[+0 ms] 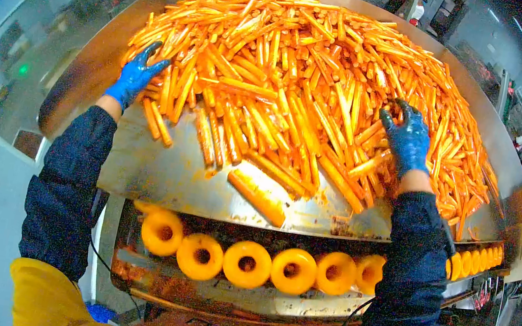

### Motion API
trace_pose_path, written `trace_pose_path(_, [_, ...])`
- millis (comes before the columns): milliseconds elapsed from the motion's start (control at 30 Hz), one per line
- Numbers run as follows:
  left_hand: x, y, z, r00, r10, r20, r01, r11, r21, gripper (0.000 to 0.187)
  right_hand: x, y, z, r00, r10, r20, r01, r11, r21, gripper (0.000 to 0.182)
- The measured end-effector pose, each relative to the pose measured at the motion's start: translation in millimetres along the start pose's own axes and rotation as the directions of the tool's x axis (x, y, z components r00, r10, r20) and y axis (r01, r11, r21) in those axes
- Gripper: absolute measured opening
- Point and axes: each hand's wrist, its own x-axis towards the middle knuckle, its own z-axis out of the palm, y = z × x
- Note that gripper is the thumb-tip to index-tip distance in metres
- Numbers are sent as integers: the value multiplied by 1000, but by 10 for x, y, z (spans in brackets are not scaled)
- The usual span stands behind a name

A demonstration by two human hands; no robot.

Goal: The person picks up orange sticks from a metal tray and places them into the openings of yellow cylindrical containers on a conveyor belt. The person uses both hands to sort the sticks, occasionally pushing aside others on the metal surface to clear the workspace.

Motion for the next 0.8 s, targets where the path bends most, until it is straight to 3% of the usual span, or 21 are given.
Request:
trace_pose_path(33, [122, 88, 49, 998, 56, -8, -55, 994, 95, 77, 128, 18, 15, 983, 93, 158, -109, 989, 95, 59])
trace_pose_path(67, [281, 133, 109, 995, -50, 85, 45, 998, 52, 77, 250, 25, 43, 932, 170, 319, -233, 957, 170, 64])
trace_pose_path(133, [534, 220, 256, 969, -84, 231, 81, 996, 23, 78, 500, 48, 215, 922, 135, 363, -199, 969, 146, 73])
trace_pose_path(167, [593, 331, 326, 955, -16, 295, 40, 996, -78, 80, 617, 86, 363, 910, 102, 402, -240, 920, 311, 79])
trace_pose_path(200, [629, 435, 388, 951, -64, 303, 85, 995, -57, 82, 715, 127, 497, 898, 63, 435, -283, 840, 463, 84])
trace_pose_path(267, [722, 519, 576, 935, 2, 355, -7, 1000, 13, 87, 891, -4, 593, 844, 119, 523, -354, 857, 376, 84])
trace_pose_path(300, [692, 570, 655, 932, 17, 363, -43, 997, 65, 89, 946, -106, 595, 792, 224, 568, -440, 854, 277, 93])
trace_pose_path(333, [637, 677, 712, 928, 34, 370, -83, 990, 116, 92, 924, -113, 673, 818, 122, 562, -400, 823, 403, 97])
trace_pose_path(367, [577, 741, 775, 902, 90, 422, -87, 996, -26, 94, 894, -204, 644, 825, 101, 555, -370, 840, 397, 94])
trace_pose_path(400, [448, 808, 857, 918, 9, 396, 8, 999, -43, 93, 858, -299, 602, 833, 81, 547, -339, 856, 391, 92])
trace_pose_path(467, [349, 850, 942, 874, 5, 487, 32, 997, -68, 87, 808, -378, 585, 816, -65, 574, -264, 841, 472, 103])
trace_pose_path(500, [303, 872, 938, 870, 7, 493, 32, 997, -70, 87, 729, -419, 577, 833, -54, 551, -235, 866, 441, 96])
trace_pose_path(567, [131, 994, 888, 842, 152, 517, -165, 986, -21, 80, 571, -520, 534, 824, -81, 560, -173, 906, 386, 85])
trace_pose_path(600, [35, 1059, 860, 838, 157, 522, -169, 985, -25, 80, 515, -569, 485, 797, -118, 592, -137, 920, 368, 79])
trace_pose_path(633, [-52, 1081, 820, 834, 162, 527, -198, 980, 11, 78, 424, -612, 529, 844, -136, 520, -29, 955, 296, 69])
trace_pose_path(667, [-129, 1107, 776, 828, 164, 535, -226, 973, 50, 76, 360, -637, 541, 848, -224, 480, 50, 936, 349, 61])
trace_pose_path(767, [-323, 1185, 626, 761, 145, 633, -277, 954, 114, 75, 28, -687, 282, 794, -260, 550, 37, 923, 382, 57])
trace_pose_path(800, [-402, 1203, 573, 743, 154, 652, -299, 947, 118, 75, -41, -730, 180, 766, -236, 598, 45, 948, 316, 62])
